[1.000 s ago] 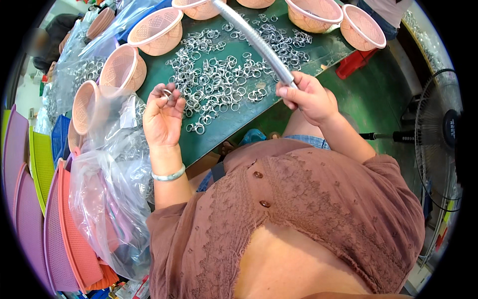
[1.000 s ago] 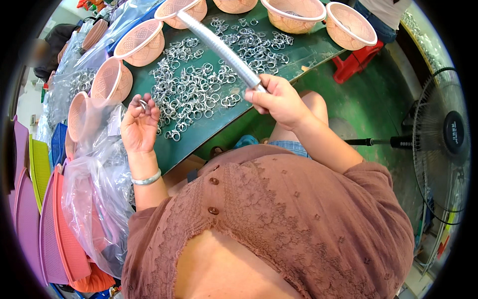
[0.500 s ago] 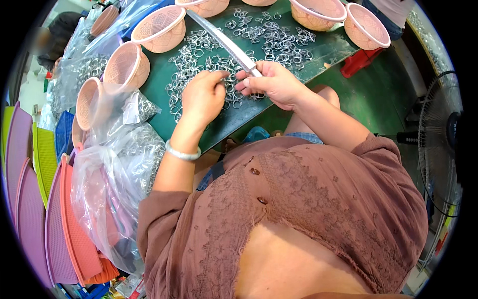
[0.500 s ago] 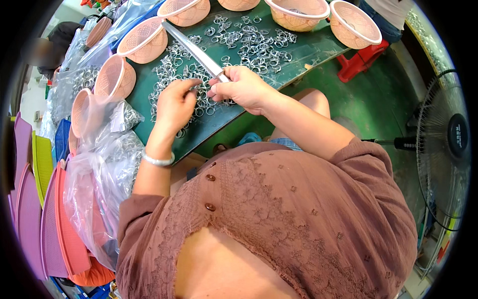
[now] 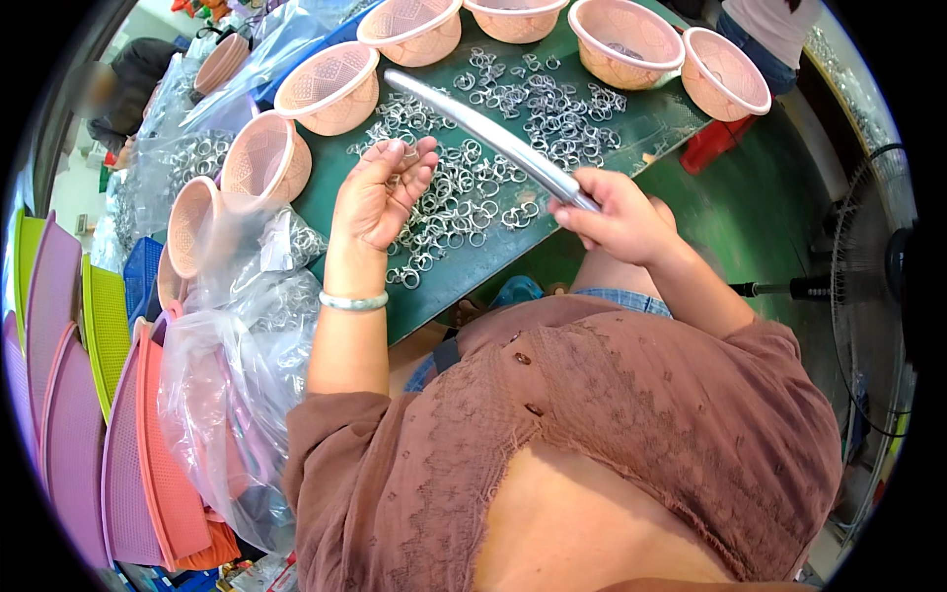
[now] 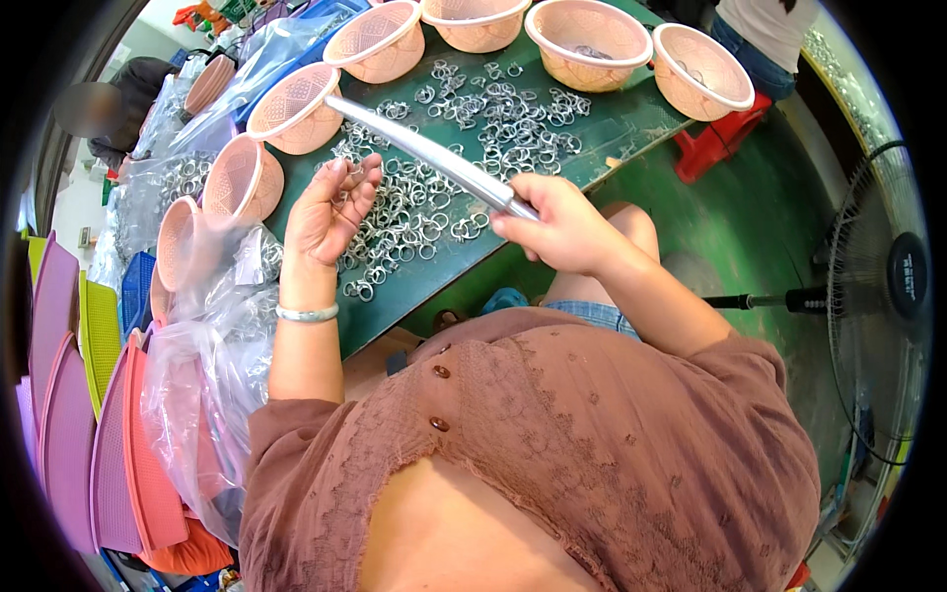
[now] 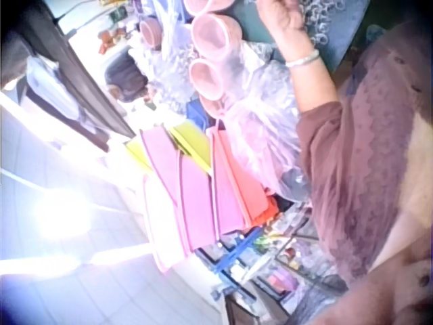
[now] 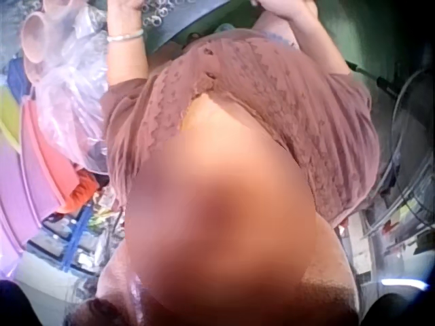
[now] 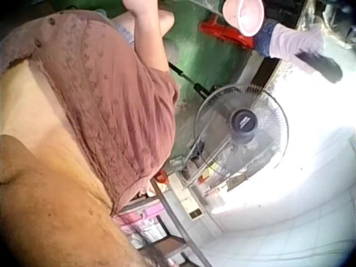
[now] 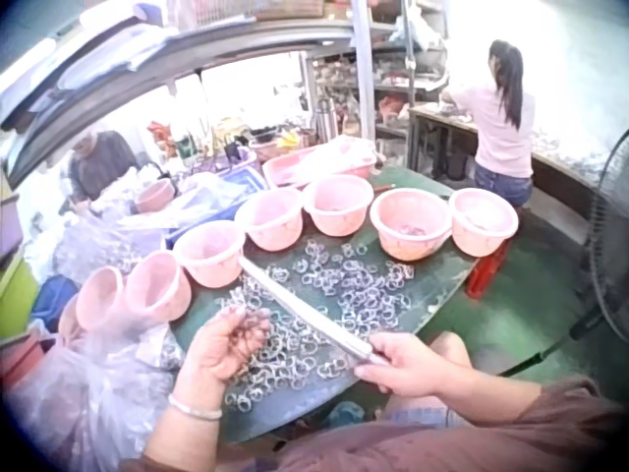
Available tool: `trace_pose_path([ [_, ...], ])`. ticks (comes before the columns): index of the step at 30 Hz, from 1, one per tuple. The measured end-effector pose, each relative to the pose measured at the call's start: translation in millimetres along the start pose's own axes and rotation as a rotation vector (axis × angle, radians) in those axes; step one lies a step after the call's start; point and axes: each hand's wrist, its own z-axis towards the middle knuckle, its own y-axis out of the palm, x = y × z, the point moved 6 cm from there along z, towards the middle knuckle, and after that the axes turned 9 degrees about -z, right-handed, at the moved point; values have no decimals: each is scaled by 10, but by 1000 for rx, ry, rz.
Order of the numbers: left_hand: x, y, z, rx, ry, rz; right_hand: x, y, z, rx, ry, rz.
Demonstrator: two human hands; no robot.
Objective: The person measures metal rings using a ring sizer rod, picking them up from a pile and sliding them onto the rod.
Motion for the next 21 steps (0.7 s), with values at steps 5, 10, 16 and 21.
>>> trace_pose_path([
  [5, 29, -58, -21, -109, 83, -96, -74, -80, -237, 148, -191, -428],
  [10, 23, 57, -91, -186, 113, 8, -106, -39, -256, 214, -325, -553],
  [16, -396, 215, -253, -250, -37, 117, -298, 112, -255, 419, -517, -816],
  [21, -513, 215, -358, -231, 1, 100, -334, 224, -247, 563, -680, -1020],
])
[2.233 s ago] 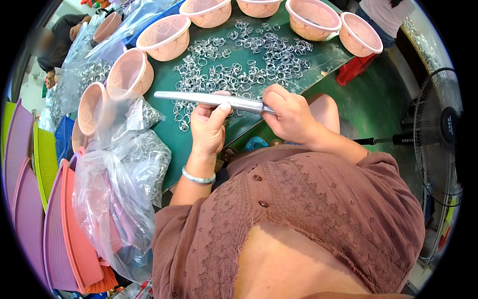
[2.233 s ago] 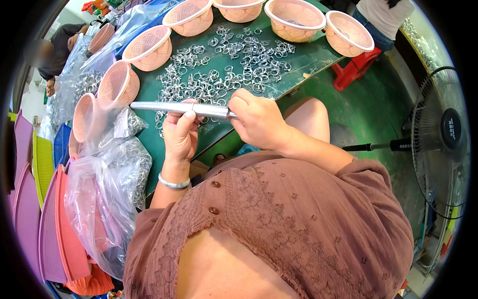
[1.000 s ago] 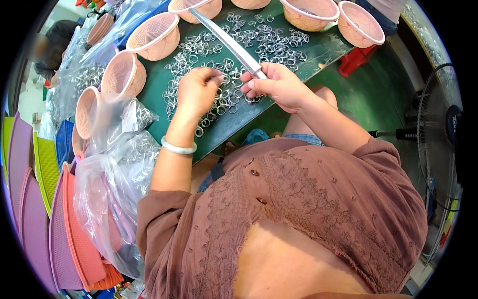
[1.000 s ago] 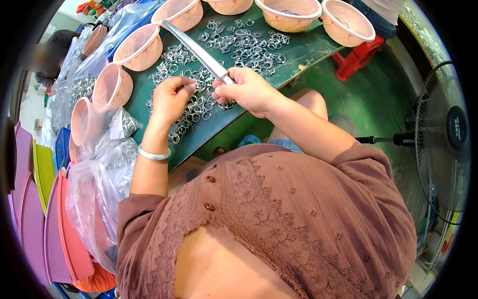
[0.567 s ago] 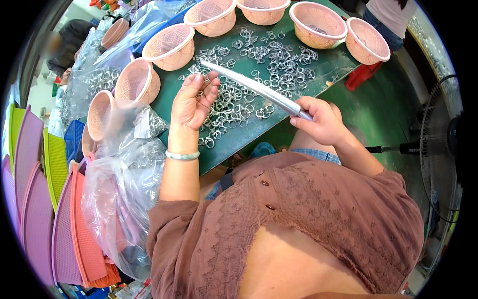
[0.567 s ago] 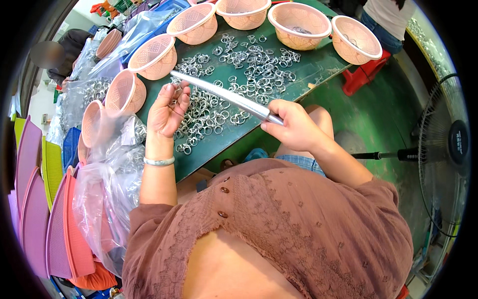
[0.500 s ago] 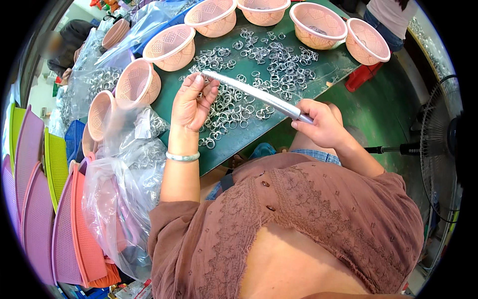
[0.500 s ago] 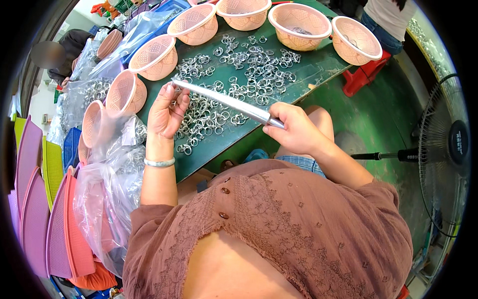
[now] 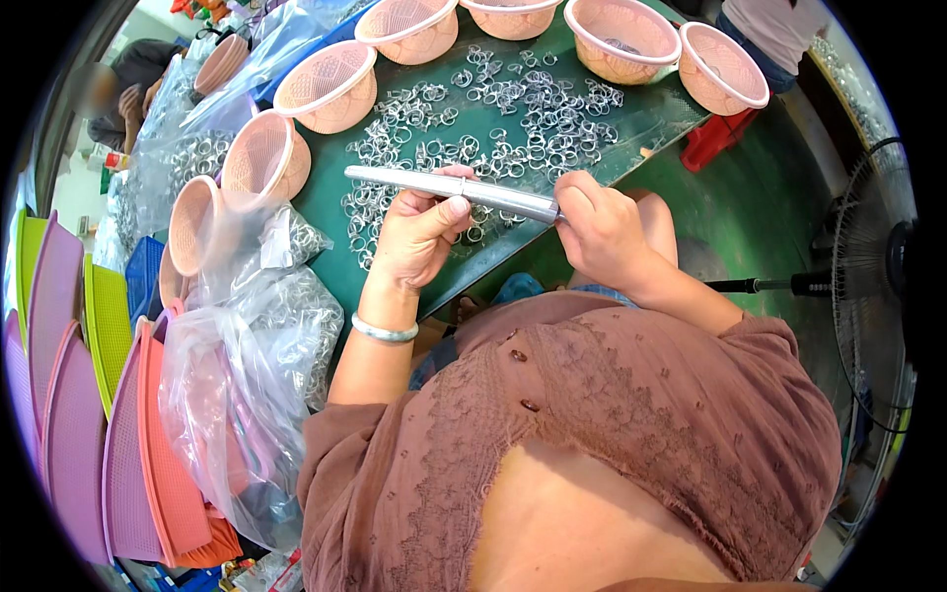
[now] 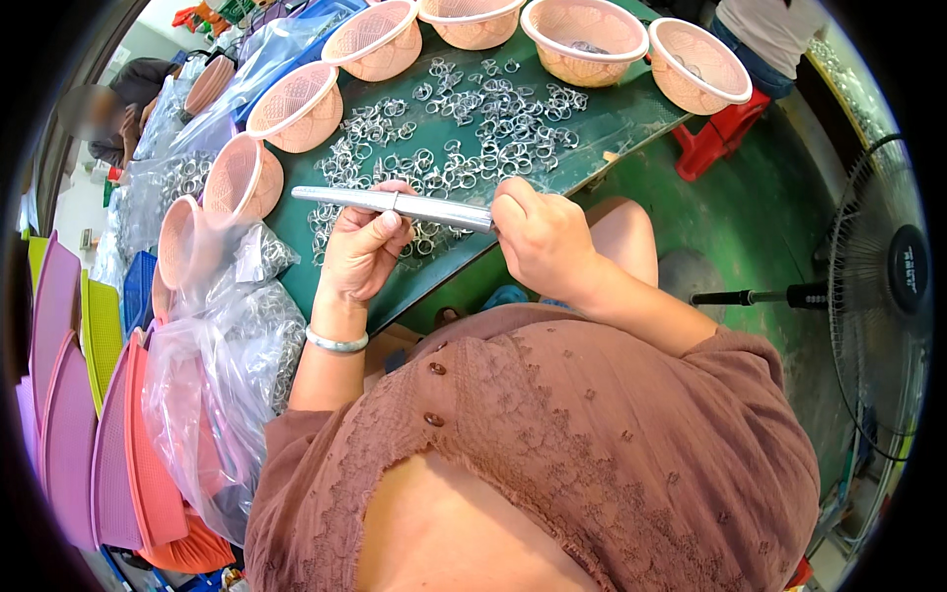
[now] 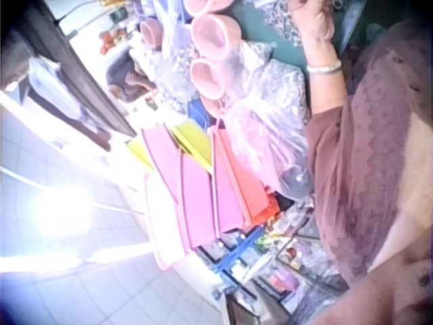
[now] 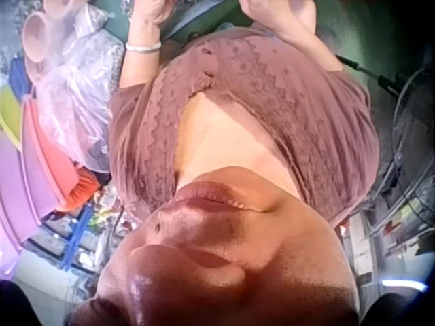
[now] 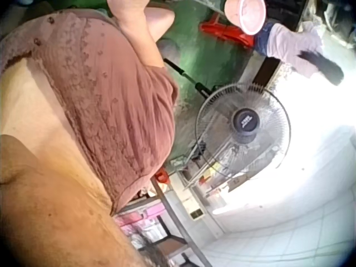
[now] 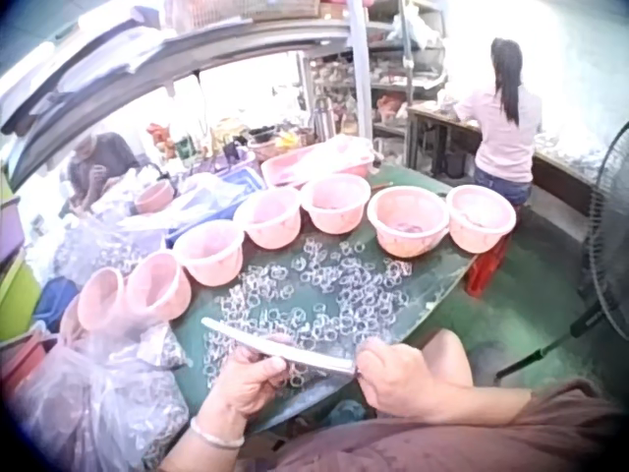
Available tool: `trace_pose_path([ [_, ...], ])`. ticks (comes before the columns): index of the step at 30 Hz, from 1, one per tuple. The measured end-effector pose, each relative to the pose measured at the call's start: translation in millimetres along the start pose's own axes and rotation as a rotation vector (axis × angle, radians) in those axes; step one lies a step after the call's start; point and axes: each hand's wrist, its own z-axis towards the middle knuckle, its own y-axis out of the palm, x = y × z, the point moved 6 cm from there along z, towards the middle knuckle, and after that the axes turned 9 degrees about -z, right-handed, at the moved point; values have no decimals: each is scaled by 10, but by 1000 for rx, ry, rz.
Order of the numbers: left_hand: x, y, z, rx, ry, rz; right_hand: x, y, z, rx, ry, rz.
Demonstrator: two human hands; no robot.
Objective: The person measures metal rings using a ring sizer rod, picking them up from a pile and sliding them onto the rod.
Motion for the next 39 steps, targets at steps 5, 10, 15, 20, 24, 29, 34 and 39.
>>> trace_pose_path([
  [5, 35, 116, -67, -25, 33, 87, -30, -33, -5, 103, -57, -34],
  [10, 33, 95, -65, -32, 35, 117, -12, -51, -21, 138, -61, -38],
  [15, 19, 126, -38, -44, 40, 145, 42, -67, -52, 157, -48, -35],
  [20, -44, 209, 51, -92, 31, 141, 138, -99, -97, 184, -10, -9],
  [24, -118, 274, 162, -158, -14, 102, 221, -126, -147, 184, 58, 18],
  [29, -189, 386, 286, -184, -48, 102, 340, -151, -233, 201, 117, 48],
  [34, -238, 491, 369, -199, -54, 123, 436, -197, -289, 216, 131, 39],
  [39, -270, 585, 437, -231, -71, 154, 497, -237, -327, 242, 149, 27],
])
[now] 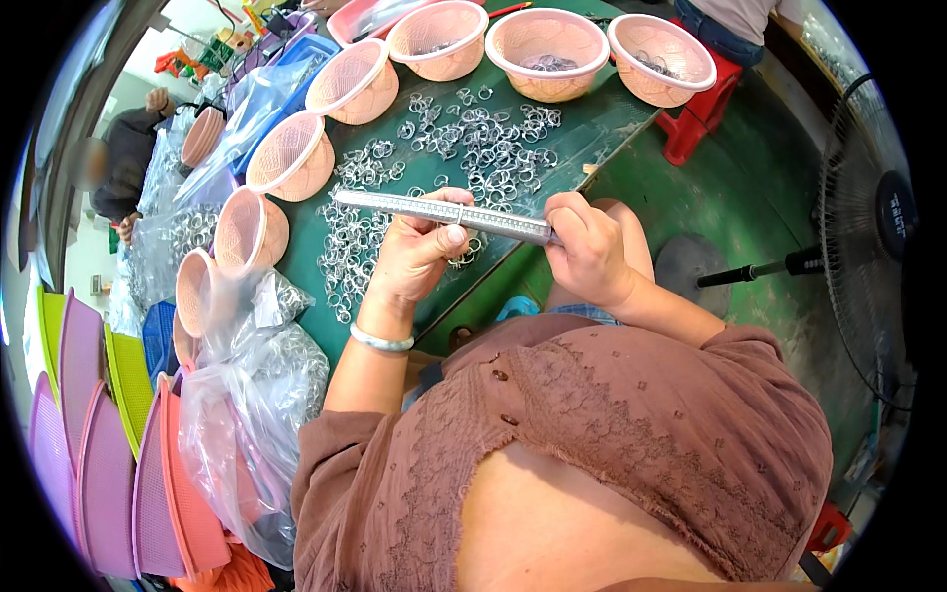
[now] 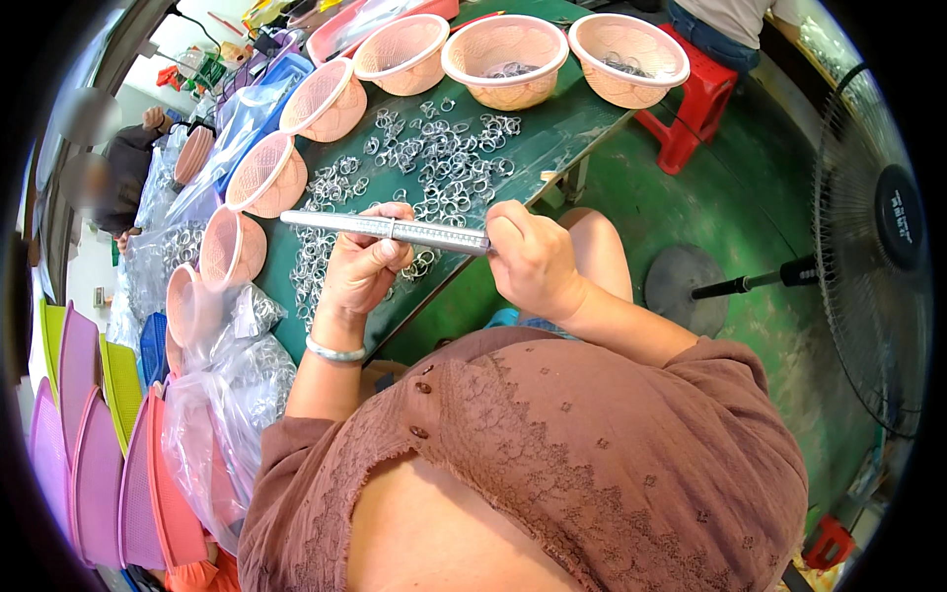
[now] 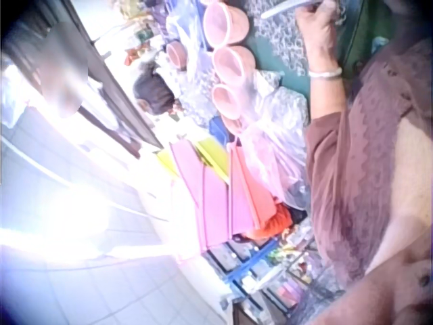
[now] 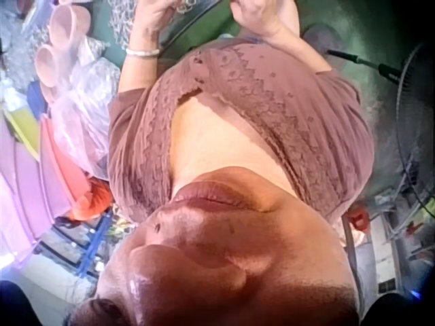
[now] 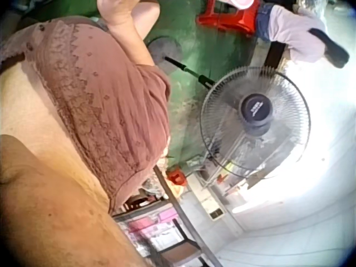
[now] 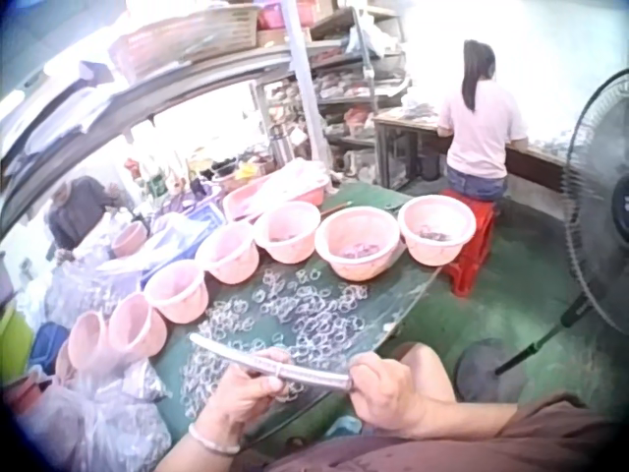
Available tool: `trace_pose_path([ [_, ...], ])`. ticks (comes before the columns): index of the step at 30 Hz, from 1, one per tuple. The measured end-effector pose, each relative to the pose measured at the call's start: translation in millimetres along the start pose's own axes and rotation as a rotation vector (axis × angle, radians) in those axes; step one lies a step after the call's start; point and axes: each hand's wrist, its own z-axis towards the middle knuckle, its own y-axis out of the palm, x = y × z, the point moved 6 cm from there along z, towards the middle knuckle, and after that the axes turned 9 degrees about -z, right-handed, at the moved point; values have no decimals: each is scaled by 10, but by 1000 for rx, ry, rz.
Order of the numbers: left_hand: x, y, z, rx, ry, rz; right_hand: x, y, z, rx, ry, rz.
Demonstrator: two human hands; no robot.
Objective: The person measures metal rings using a ring sizer rod, picking them up from a pile and sliding them onto the rod.
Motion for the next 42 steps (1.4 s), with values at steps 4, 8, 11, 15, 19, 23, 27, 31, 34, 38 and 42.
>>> trace_pose_path([
  [4, 25, 24, 39, -4, -11, 50, 33, -48, 8, 24, -5, 4],
  [8, 32, 20, 98, 15, -2, 91, 60, -100, 32, 39, -18, -31],
  [11, 36, 69, 141, 23, 11, 122, 74, -167, 51, 43, -17, -41],
  [15, 31, 108, 238, 48, 32, 107, 122, -239, 75, 36, 24, -25],
  [19, 22, 241, 437, 53, 60, 76, 214, -337, 114, -33, 110, 24],
  [23, -39, 308, 620, 59, 31, 16, 366, -402, 56, -19, 190, 58],
  [27, 253, 160, 918, 164, 167, -131, 597, -511, -116, -31, 295, 117],
  [31, 751, -379, 1348, 354, 190, 47, 817, -604, -321, -70, 403, 333],
  [34, 1035, -600, 1834, 487, 134, 356, 880, -708, -336, -46, 457, 352],
  [38, 1055, -297, 2207, 632, 97, 712, 952, -801, -404, -6, 541, 375],
  [42, 528, 152, 2642, 364, -298, 492, 1005, -861, -508, 108, 602, 460],
])
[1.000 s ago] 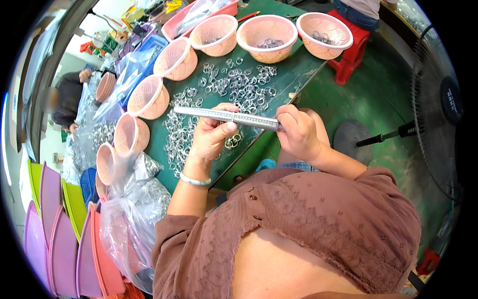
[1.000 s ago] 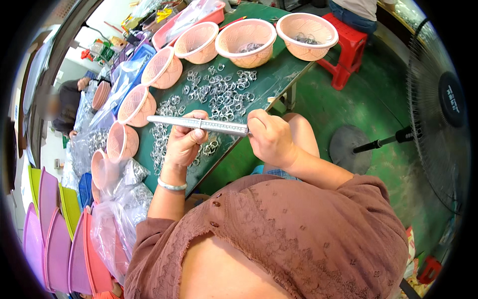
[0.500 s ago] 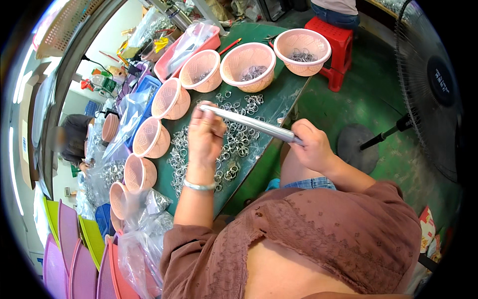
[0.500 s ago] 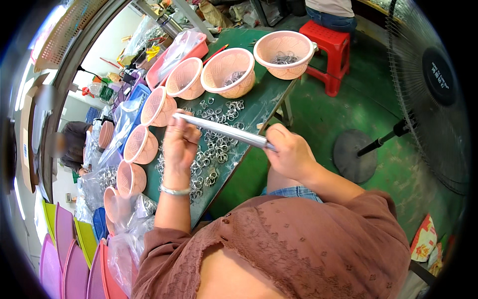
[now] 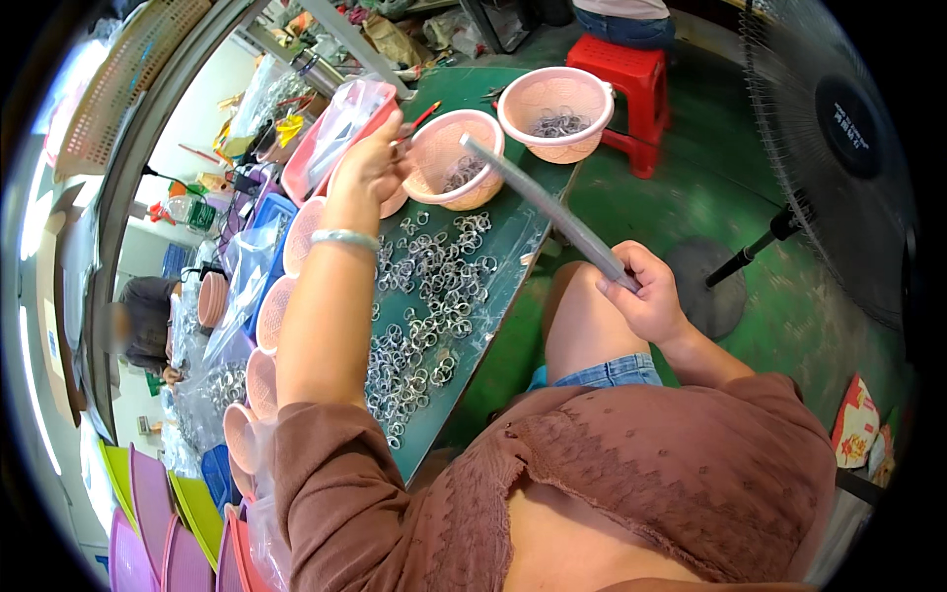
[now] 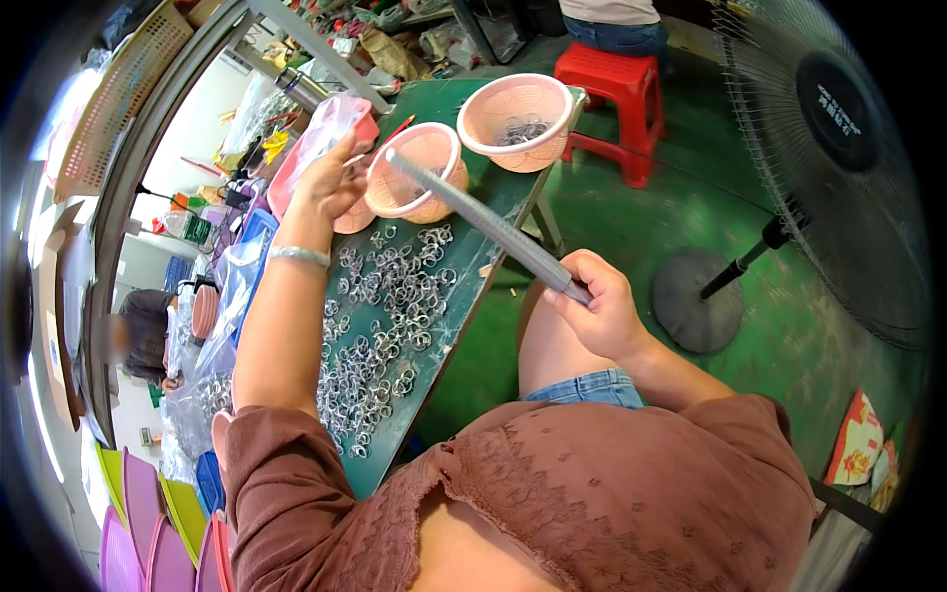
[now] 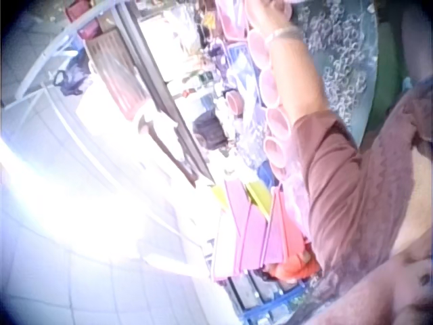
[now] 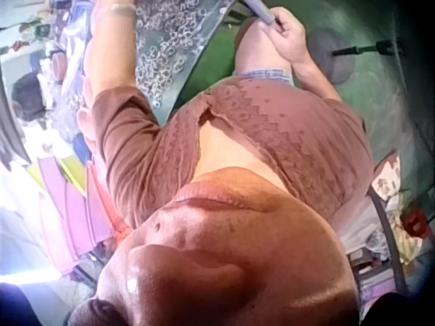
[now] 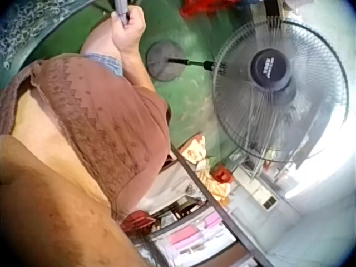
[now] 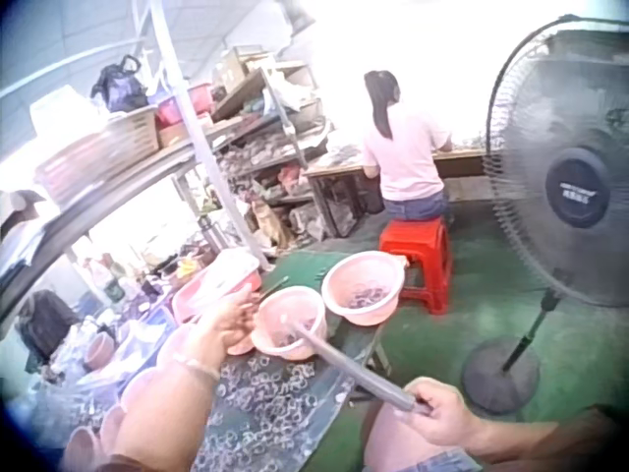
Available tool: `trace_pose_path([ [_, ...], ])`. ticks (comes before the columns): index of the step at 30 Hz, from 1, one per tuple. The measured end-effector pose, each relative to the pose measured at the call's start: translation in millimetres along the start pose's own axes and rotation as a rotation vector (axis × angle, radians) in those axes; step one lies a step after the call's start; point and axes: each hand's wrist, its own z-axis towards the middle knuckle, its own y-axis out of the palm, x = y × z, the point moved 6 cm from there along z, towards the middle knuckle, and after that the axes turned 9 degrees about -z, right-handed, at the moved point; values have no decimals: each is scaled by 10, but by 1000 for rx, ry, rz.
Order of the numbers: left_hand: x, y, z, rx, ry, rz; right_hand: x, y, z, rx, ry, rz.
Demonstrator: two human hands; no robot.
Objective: The person measures metal rings using a ring sizer rod, picking them up from a pile and sliding them onto the rod.
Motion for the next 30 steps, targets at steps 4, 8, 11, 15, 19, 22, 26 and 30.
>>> trace_pose_path([
  [4, -11, 966, -17, -214, 34, -304, -38, -121, -14, 106, -10, 95],
  [8, -14, 1417, -132, -421, 41, -178, -42, -179, -17, 131, -22, 72],
  [11, 13, 1406, -299, -425, 210, 87, -22, -165, -87, 112, -2, 61],
  [15, -91, 1036, -468, -458, 346, 527, -31, -136, -131, 83, -2, 46],
  [19, -413, 384, -775, -278, 411, 917, -7, 20, -123, 2, 30, 68],
  [22, -849, 102, -908, -388, 691, 1102, 6, 199, -126, -67, 61, 106],
  [26, -1061, -62, -1082, -316, 790, 1241, -17, 317, -131, -94, 52, 65],
  [30, -992, -307, -1131, -159, 706, 1384, 5, 354, -147, -94, 42, 25],
])
